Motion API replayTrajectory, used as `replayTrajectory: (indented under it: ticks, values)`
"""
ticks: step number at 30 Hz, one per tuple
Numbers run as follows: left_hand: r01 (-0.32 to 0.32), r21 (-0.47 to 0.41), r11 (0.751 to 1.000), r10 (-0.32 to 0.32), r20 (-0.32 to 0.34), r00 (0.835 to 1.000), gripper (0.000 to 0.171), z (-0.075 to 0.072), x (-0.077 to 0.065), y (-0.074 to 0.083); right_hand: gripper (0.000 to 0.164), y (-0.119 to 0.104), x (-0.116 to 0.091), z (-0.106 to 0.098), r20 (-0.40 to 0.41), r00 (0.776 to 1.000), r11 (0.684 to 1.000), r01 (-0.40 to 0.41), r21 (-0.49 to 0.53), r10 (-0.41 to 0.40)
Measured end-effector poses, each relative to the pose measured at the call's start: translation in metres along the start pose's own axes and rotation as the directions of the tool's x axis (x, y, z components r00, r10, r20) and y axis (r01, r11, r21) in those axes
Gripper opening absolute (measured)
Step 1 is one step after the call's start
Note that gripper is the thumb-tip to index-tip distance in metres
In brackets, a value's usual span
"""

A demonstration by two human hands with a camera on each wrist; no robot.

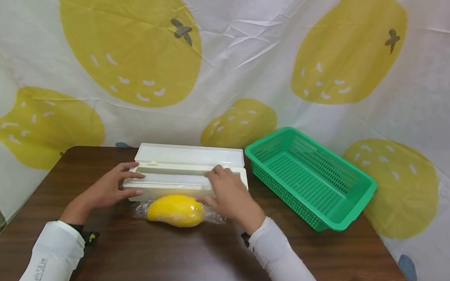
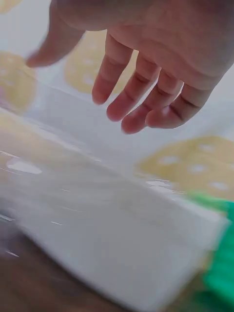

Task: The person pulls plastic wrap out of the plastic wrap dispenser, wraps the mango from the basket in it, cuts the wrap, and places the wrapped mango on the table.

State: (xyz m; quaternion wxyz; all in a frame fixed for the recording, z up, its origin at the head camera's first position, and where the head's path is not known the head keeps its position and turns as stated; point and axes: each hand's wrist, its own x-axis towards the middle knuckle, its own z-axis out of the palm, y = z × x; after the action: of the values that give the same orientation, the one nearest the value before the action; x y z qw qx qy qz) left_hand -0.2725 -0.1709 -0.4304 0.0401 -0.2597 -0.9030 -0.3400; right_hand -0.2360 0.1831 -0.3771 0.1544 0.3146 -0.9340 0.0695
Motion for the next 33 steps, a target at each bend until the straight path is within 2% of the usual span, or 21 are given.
replayTrajectory:
  ticks: [2,5,9,14,18,22,26,30,33]
  values:
    - [-0.004,0.014,1.000,0.003,0.012,1.000,0.060,-0.001,0.001,0.001,0.081,-0.016,0.002,0.008,0.050,0.998,0.999,0.026,0.040,-0.028]
    - [0.000,0.025,1.000,-0.001,0.032,0.999,0.075,-0.003,0.001,0.002,0.096,-0.032,0.005,0.019,0.107,0.994,0.999,0.032,0.025,-0.034]
    - [0.017,-0.007,1.000,-0.017,0.054,0.998,0.093,-0.003,0.000,-0.001,0.099,-0.040,0.006,0.030,0.115,0.993,0.998,0.040,-0.053,-0.033]
    - [0.062,-0.044,0.997,-0.059,0.070,0.996,0.107,-0.008,-0.003,-0.002,0.090,-0.043,0.007,0.033,0.101,0.994,0.997,0.051,-0.065,-0.044]
    - [0.096,-0.044,0.994,-0.092,0.084,0.992,0.110,-0.013,-0.003,-0.001,0.063,-0.044,0.006,0.034,0.093,0.994,0.998,0.056,-0.025,-0.053]
    - [0.069,-0.049,0.996,-0.065,0.083,0.994,0.109,-0.014,-0.003,-0.003,0.044,-0.047,0.003,0.037,0.073,0.997,0.999,0.036,-0.005,-0.036]
    - [0.041,-0.061,0.997,-0.035,0.101,0.994,0.113,-0.016,-0.004,-0.002,0.042,-0.050,0.001,0.039,0.058,0.997,0.998,0.049,-0.042,-0.047]
    - [0.063,-0.046,0.997,-0.057,0.127,0.990,0.121,-0.025,-0.008,0.006,0.041,-0.051,-0.002,0.042,0.036,0.995,0.992,0.101,-0.075,-0.098]
    - [0.076,-0.009,0.997,-0.075,0.097,0.993,0.112,-0.033,-0.012,0.019,0.041,-0.048,-0.005,0.042,0.002,0.991,0.988,0.134,-0.077,-0.134]
